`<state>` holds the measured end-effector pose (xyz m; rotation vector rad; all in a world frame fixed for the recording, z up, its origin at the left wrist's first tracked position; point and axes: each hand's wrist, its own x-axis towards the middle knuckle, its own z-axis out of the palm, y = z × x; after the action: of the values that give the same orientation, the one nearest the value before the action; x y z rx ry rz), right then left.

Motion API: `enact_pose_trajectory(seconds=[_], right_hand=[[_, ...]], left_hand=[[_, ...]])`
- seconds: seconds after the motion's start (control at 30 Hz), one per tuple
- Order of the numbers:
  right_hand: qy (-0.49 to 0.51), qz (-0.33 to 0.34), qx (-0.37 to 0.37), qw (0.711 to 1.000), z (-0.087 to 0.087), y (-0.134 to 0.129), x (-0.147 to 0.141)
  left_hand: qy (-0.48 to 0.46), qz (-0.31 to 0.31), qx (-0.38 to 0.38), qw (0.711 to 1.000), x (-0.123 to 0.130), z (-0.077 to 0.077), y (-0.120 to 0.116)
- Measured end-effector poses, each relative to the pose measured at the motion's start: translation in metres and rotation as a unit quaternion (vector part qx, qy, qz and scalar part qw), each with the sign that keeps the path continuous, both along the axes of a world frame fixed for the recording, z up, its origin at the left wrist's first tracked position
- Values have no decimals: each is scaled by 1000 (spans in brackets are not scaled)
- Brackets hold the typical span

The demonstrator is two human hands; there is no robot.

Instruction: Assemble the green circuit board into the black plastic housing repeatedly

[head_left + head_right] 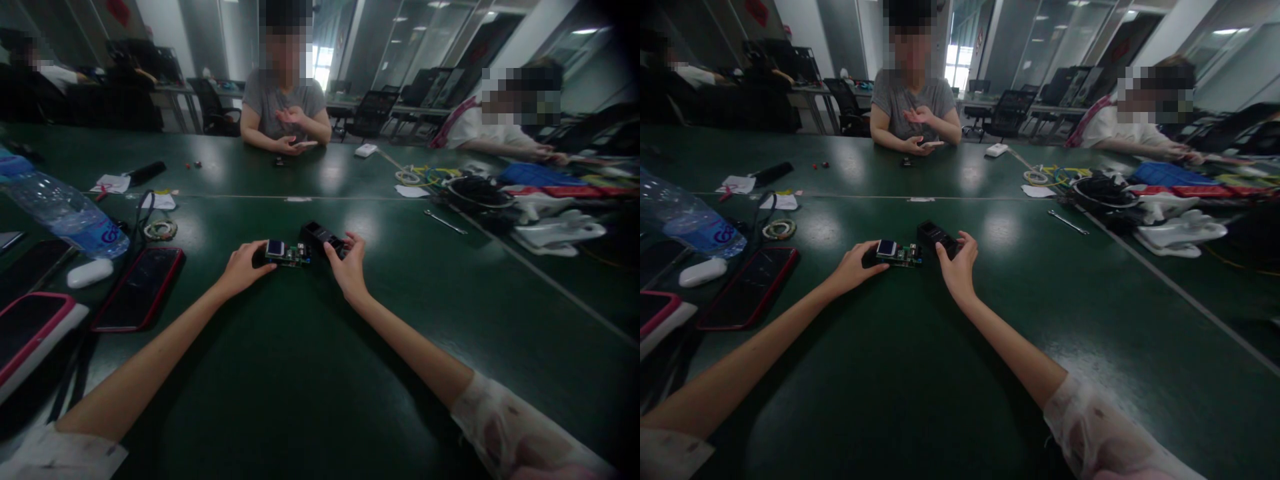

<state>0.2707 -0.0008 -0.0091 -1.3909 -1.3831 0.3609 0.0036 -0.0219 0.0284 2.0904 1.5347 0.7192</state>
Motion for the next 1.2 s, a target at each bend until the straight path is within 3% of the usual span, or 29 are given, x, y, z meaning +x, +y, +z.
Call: enact_pose_trajectory(seconds=[0.57,1.2], right_hand=[[-75,15,-13,997,10,-8,-1],[-66,2,0,998,3,-3,0]], left_hand=[[3,-2,0,1000,-1,-2,2],[7,-3,-1,1000,0,1,-1]])
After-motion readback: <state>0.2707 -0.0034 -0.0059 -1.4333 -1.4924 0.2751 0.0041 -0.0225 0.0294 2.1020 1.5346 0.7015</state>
